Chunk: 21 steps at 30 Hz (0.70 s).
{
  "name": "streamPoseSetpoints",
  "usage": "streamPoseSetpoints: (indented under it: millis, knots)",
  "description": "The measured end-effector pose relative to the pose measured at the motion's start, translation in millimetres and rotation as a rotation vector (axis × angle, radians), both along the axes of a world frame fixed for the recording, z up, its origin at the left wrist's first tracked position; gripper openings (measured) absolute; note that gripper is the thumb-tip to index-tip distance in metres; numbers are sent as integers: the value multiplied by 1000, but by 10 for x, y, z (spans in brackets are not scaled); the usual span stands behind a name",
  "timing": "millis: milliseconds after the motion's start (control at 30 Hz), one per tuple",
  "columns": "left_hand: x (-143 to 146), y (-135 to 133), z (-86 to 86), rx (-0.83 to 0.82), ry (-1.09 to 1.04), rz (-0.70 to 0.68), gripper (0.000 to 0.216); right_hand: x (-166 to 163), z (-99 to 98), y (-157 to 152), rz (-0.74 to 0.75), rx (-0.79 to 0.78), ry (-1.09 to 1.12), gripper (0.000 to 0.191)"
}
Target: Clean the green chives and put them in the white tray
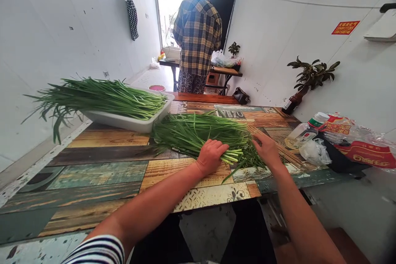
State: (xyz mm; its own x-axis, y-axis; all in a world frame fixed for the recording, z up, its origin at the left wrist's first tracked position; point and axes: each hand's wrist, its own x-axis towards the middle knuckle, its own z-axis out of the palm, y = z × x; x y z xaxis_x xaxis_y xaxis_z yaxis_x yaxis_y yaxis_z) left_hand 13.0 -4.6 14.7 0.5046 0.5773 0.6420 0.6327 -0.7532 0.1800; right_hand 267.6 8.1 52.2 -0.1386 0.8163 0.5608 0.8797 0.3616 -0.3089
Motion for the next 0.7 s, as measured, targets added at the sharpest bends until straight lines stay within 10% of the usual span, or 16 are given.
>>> streamPoseSetpoints:
  millis: [300,700]
  knots:
    - [9,36,-59,-28,44,-9,18,72,-214,386,57,-153,-120,16]
    - [12,45,-77,5,1,2,18,183,8,67,56,-204,133,22]
